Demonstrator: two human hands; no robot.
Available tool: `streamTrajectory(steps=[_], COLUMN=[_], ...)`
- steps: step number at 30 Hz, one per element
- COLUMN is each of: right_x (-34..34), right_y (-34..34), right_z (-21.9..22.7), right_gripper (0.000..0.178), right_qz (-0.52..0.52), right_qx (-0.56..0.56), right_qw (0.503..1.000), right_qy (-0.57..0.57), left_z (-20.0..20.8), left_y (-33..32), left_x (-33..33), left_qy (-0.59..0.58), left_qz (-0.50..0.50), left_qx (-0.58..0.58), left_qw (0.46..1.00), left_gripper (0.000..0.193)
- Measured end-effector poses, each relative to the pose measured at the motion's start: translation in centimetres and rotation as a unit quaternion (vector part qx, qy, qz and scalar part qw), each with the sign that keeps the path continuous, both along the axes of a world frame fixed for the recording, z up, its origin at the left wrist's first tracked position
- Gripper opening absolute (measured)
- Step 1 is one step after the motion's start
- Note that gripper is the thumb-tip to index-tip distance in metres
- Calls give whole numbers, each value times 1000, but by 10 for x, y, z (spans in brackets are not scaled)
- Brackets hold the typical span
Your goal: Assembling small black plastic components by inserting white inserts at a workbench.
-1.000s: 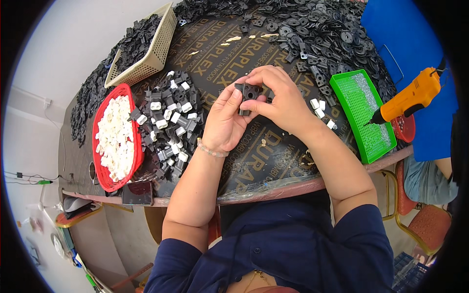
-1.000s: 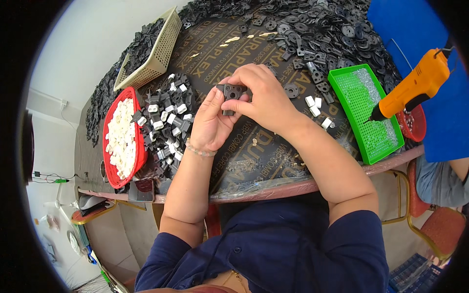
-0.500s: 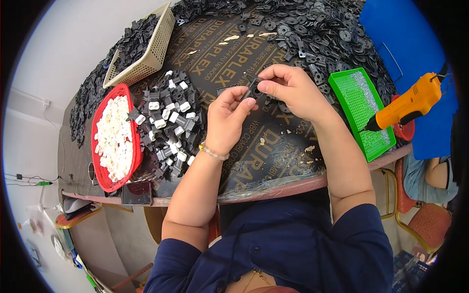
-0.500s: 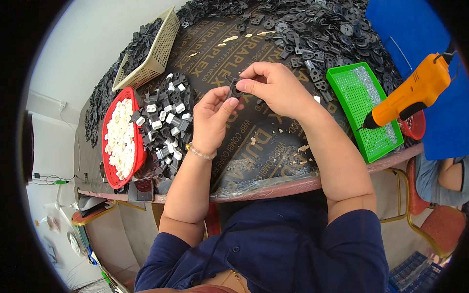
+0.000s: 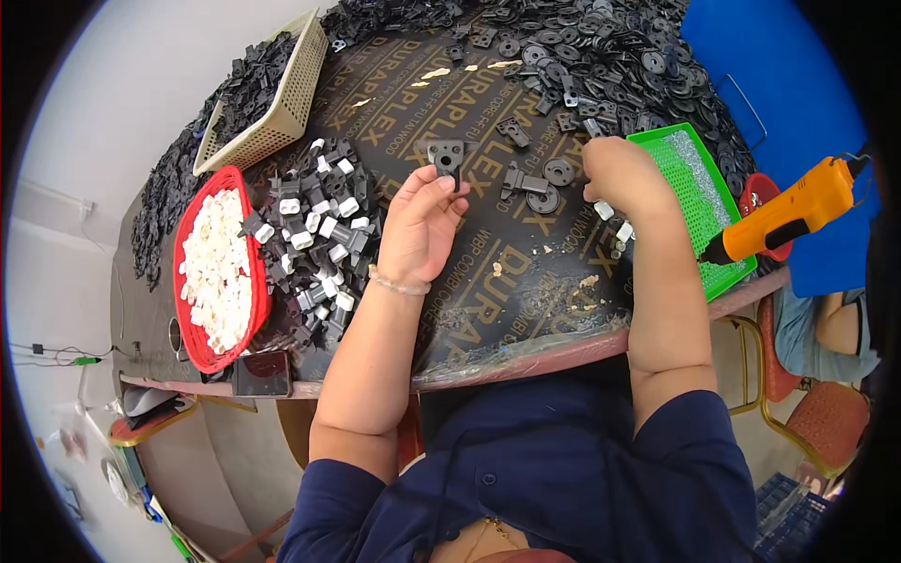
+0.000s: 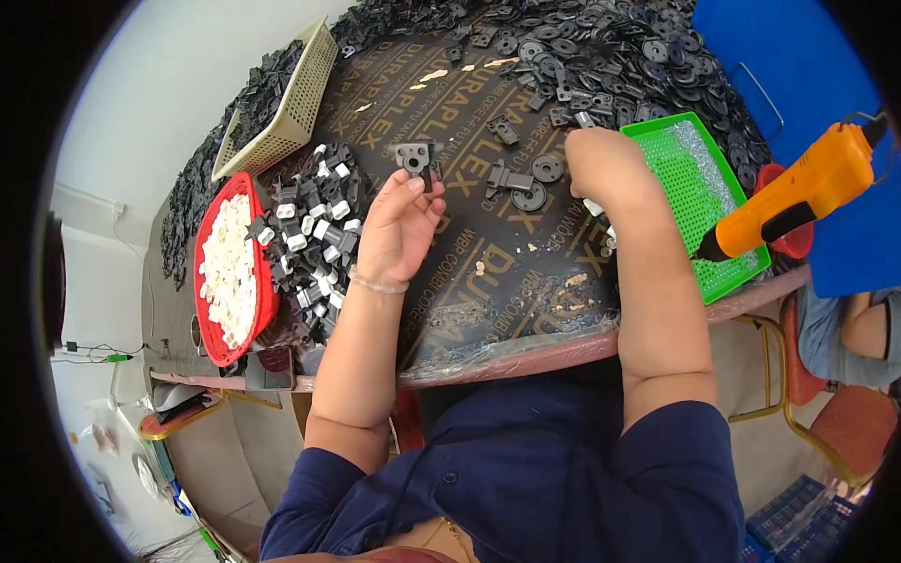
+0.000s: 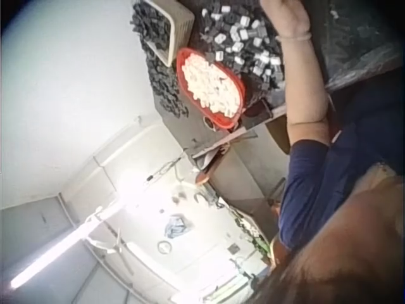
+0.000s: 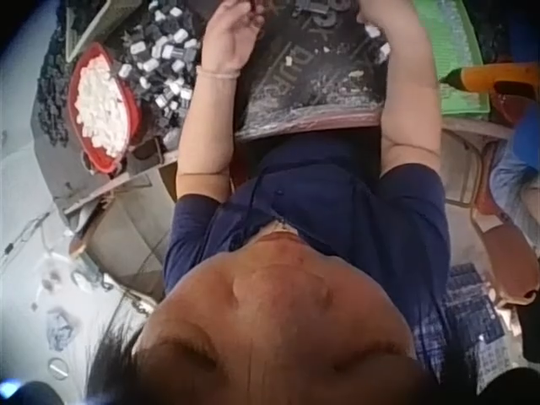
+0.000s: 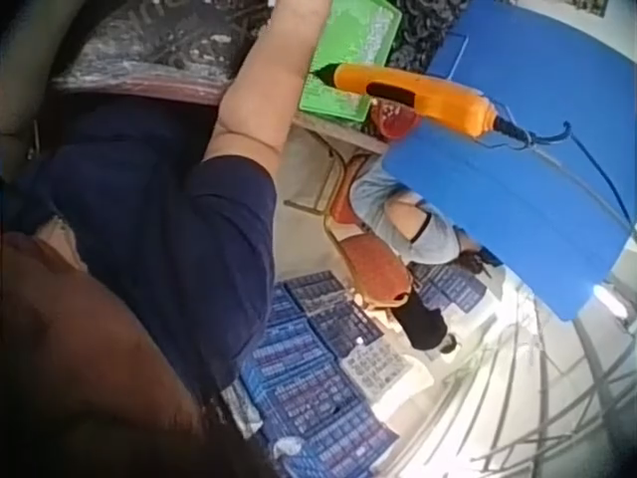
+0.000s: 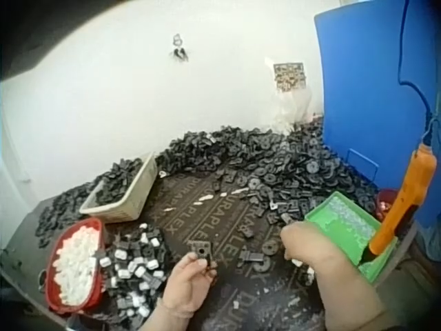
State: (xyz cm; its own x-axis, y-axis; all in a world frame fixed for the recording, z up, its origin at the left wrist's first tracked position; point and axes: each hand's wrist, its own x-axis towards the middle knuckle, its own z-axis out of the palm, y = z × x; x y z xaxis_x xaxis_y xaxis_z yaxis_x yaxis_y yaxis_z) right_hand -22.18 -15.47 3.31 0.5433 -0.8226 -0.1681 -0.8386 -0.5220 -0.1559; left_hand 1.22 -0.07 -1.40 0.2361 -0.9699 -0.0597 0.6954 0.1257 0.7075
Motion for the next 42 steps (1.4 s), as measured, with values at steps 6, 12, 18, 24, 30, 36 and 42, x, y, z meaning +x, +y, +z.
streamTrajectory(steps=[6,12,18,24,30,36,42], right_x=[14,54,78,80,78,82,76], right_y=[2,41,62,65,70,74,66], right_z=[-7,3,-12,-13,-11,-7,-9], right_gripper=[21,17,19,18,14,64,82], right_qz=[17,43,29,5,15,119,167], right_qx=[-40,298,409,432,407,156,295], right_qw=[997,797,712,679,693,756,756], right_qy=[-64,-523,-569,-593,-595,-624,-560], left_z=[17,23,12,16,12,26,24], left_y=[2,3,0,1,5,7,9], left_x=[-8,-13,-10,-17,-16,-12,-17], left_qy=[29,-2,-75,-148,-219,18,7], left_qz=[1,40,108,139,180,-40,-101], left_qx=[6,8,-29,-30,-55,-42,-64], left_qw=[1000,999,991,979,957,998,993], left_gripper=[39,48,53,51,51,62,59])
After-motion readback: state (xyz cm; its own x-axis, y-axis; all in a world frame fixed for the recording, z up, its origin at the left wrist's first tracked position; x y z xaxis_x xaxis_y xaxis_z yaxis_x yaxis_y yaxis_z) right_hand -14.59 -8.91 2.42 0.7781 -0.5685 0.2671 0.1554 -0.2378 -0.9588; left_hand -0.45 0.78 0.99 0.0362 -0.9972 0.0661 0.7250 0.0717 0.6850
